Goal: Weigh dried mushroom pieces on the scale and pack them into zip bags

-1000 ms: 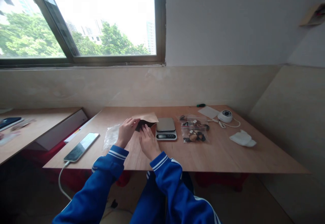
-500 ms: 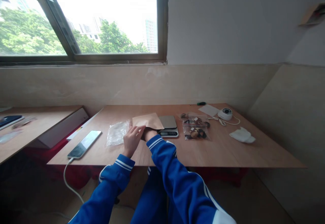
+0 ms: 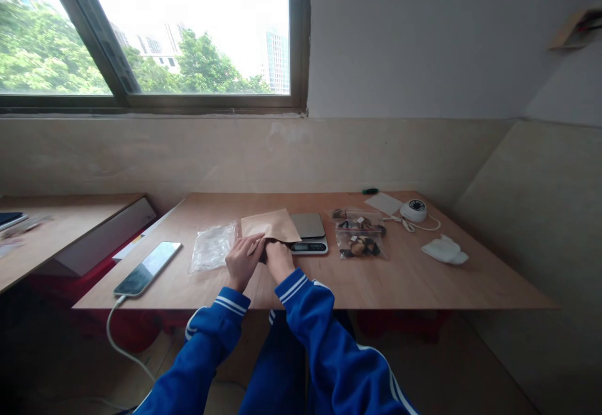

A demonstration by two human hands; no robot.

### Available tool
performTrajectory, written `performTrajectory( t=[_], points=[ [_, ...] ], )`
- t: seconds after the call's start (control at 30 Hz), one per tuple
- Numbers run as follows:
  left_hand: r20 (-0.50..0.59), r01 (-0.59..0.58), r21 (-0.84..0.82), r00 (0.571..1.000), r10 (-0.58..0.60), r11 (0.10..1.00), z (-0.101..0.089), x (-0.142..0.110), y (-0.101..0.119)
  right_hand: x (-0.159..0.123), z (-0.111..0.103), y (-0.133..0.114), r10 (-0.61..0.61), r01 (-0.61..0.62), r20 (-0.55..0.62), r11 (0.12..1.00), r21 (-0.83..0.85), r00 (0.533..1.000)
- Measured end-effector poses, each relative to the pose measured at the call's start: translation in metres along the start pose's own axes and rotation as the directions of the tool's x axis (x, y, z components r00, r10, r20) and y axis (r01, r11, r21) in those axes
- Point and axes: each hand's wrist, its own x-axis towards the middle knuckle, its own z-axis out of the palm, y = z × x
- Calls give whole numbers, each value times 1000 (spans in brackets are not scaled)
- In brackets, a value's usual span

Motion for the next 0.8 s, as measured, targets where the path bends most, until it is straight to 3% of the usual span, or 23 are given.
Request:
performTrajectory(
  t=[0.13,0.27,0.4,0.57,0.67,0.73,0.8],
  points=[
    [14,60,-31,998,-59,998,2,0,-5,-19,-9,-3,21,-16,-77,998,63,997],
    [27,100,-55,995,-98,994,4,3,-8,-26,-11,-2,-15,72,-244,971,228,970],
    [45,203,-101,979,-199,974,5,9,-11,-31,-11,3,11,211,-483,891,403,875],
    [84,360,-129,932,-352,924,5,21,-15,-47,-27,14,-51,398,-599,791,464,800],
    [67,379,-119,925,-374,918,9,20,-20,-51,-31,33,57,361,-676,811,460,734],
    [13,363,-147,931,-365,920,14,11,-27,-45,-26,53,179,285,-706,827,485,685],
    [-52,337,-183,935,-351,924,20,-3,-35,-33,-16,75,283,195,-692,828,526,664]
  ],
)
